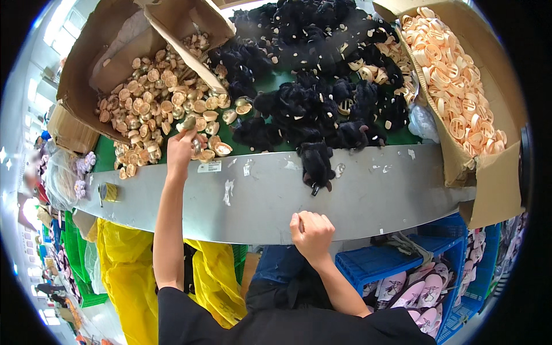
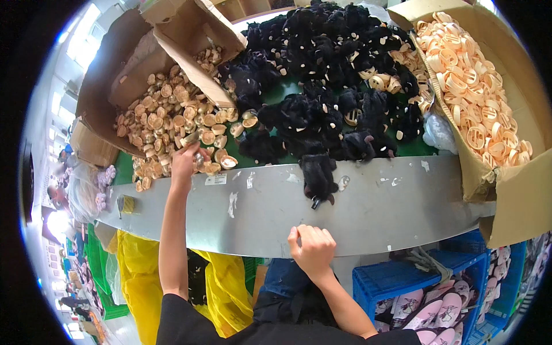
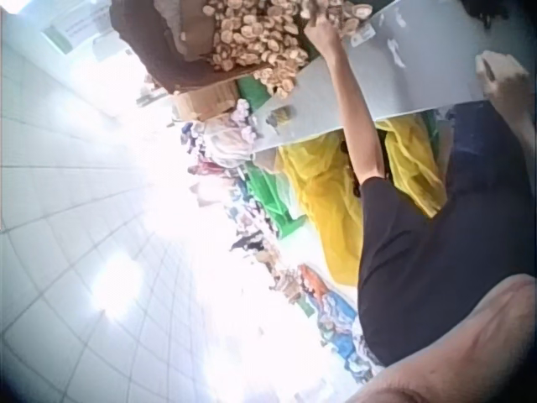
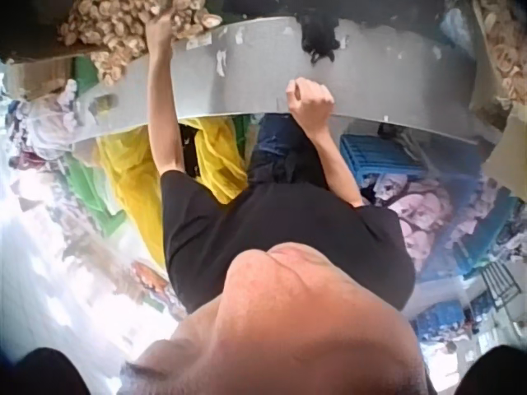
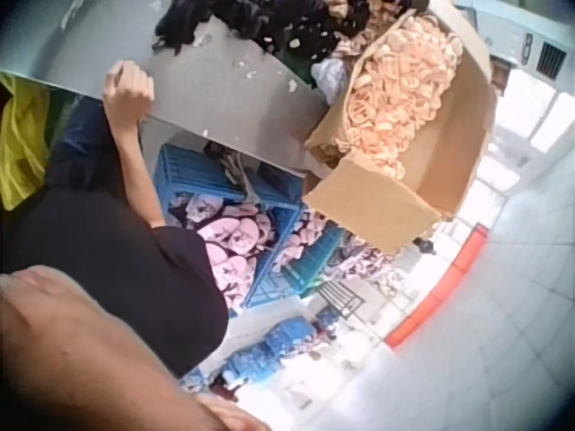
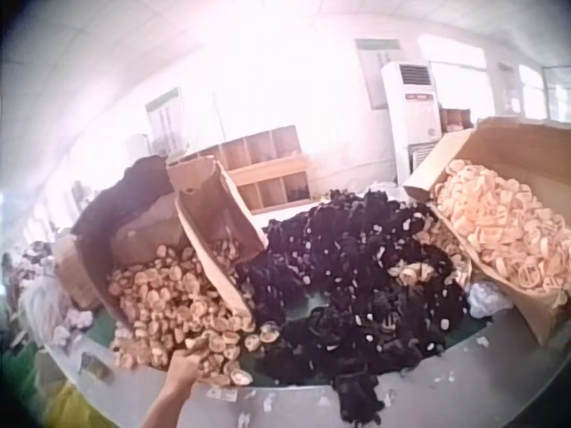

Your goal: The person repeatedly picks up black slipper uppers and light-colored soles from a metal table, inserts the soles into the uppers, and places the assembled slippers into a yellow bag. The process is repeated for multiple units throughout the clip.

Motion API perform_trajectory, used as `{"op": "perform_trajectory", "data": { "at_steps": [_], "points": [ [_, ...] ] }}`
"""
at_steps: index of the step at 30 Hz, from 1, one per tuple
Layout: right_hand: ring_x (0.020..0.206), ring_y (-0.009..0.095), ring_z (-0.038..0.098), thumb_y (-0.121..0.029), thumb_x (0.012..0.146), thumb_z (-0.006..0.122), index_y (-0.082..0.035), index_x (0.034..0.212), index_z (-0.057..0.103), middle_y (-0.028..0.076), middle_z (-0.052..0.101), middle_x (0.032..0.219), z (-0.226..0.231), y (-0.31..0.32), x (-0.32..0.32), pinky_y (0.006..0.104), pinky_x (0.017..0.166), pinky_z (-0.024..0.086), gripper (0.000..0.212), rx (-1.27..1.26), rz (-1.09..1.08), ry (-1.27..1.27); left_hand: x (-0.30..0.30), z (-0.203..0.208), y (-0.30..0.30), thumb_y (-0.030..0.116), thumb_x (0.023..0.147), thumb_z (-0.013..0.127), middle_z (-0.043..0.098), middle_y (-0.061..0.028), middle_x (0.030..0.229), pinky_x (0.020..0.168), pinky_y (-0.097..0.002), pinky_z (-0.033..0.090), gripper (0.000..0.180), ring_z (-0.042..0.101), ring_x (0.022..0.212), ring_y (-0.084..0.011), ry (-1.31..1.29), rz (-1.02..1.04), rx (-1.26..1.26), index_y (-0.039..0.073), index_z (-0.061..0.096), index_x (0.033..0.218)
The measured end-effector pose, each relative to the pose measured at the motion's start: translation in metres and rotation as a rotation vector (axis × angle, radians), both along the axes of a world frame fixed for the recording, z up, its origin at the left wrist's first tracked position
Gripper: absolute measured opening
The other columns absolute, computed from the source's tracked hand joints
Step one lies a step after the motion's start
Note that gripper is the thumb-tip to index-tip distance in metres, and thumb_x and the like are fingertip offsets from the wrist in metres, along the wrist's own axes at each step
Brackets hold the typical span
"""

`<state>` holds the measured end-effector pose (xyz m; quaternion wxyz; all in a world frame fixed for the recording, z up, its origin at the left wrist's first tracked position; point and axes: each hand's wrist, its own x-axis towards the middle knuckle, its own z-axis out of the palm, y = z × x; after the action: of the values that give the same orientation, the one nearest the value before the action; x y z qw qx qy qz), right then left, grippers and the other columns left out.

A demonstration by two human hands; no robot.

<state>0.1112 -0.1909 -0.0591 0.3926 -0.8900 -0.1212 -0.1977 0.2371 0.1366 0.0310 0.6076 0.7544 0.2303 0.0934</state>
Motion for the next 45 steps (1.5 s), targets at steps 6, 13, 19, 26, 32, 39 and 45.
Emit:
{"op": "perform_trajectory", "data": {
  "at_steps": [6, 13, 19, 26, 32, 39, 45],
  "points": [
    [0.054, 0.024, 0.054, -0.015, 0.086, 0.068, -0.010, 0.066, 0.056, 0.005, 0.052, 0.057, -0.009, 0.002, 0.000, 0.0378, 0.055, 0.040, 0.024, -0.051, 0.013, -0.060, -0.023, -0.024, 0.003, 0.023, 0.105, 0.056, 0.068, -0.0089, 0.083, 0.062, -0.0282, 0.054, 0.028, 0.065, 0.070, -0.0135, 0.013, -0.029, -0.207, 0.002, 0.064, 0.089],
    [0.056, 0.026, 0.057, -0.016, 0.086, 0.068, -0.010, 0.069, 0.057, 0.006, 0.053, 0.058, -0.007, 0.009, 0.002, 0.0390, 0.056, 0.043, 0.022, -0.064, -0.070, -0.055, -0.037, -0.035, 0.019, 0.024, 0.105, 0.057, 0.061, -0.0045, 0.071, 0.054, -0.0293, 0.048, 0.028, 0.060, 0.060, -0.0138, 0.027, -0.162, -0.261, 0.007, 0.060, 0.082],
    [0.067, 0.028, 0.062, -0.015, 0.088, 0.068, -0.008, 0.103, 0.069, 0.009, 0.066, 0.085, 0.027, 0.030, 0.011, 0.0394, 0.068, 0.052, 0.017, 0.300, 0.208, 0.216, -0.065, -0.001, -0.009, 0.021, 0.100, 0.060, 0.061, -0.0045, 0.061, 0.051, -0.0276, 0.043, 0.029, 0.055, 0.052, -0.0120, 0.146, -0.389, -0.088, 0.003, 0.063, 0.078],
    [0.110, 0.034, 0.064, -0.008, 0.090, 0.069, -0.009, 0.125, 0.064, 0.013, 0.065, 0.121, 0.049, 0.086, 0.056, 0.0407, 0.089, 0.056, 0.036, 0.295, 0.621, -0.056, -0.099, 0.008, -0.052, 0.010, 0.094, 0.055, 0.064, -0.0043, 0.068, 0.058, -0.0252, 0.049, 0.022, 0.059, 0.061, -0.0103, 0.368, -0.735, -0.027, -0.003, 0.069, 0.083],
    [0.093, 0.038, 0.069, -0.004, 0.093, 0.066, -0.006, 0.125, 0.059, 0.016, 0.068, 0.108, 0.019, 0.083, 0.046, 0.0402, 0.081, 0.057, 0.033, 0.418, 0.576, 0.192, -0.112, -0.010, -0.059, 0.002, 0.088, 0.052, 0.065, -0.0045, 0.076, 0.064, -0.0263, 0.051, 0.017, 0.061, 0.069, -0.0093, 0.224, -0.604, -0.208, -0.004, 0.066, 0.096],
    [0.084, 0.020, 0.068, -0.014, 0.106, 0.054, -0.004, 0.123, 0.052, 0.011, 0.069, 0.095, 0.010, 0.087, 0.016, 0.0318, 0.076, 0.055, 0.020, 0.775, 0.304, 0.322, -0.143, -0.038, -0.111, 0.008, 0.101, 0.062, 0.067, -0.0056, 0.100, 0.076, -0.0231, 0.054, 0.020, 0.062, 0.084, -0.0082, -0.122, -0.339, -0.374, -0.002, 0.061, 0.119],
    [0.078, 0.009, 0.059, -0.019, 0.108, 0.053, -0.005, 0.122, 0.053, 0.005, 0.065, 0.091, 0.002, 0.082, 0.008, 0.0241, 0.070, 0.051, 0.020, 0.922, 0.302, 0.351, -0.154, -0.046, -0.127, 0.010, 0.105, 0.055, 0.066, -0.0059, 0.099, 0.078, -0.0240, 0.051, 0.022, 0.060, 0.084, -0.0093, -0.196, -0.295, -0.390, -0.002, 0.056, 0.124]
  ]
}}
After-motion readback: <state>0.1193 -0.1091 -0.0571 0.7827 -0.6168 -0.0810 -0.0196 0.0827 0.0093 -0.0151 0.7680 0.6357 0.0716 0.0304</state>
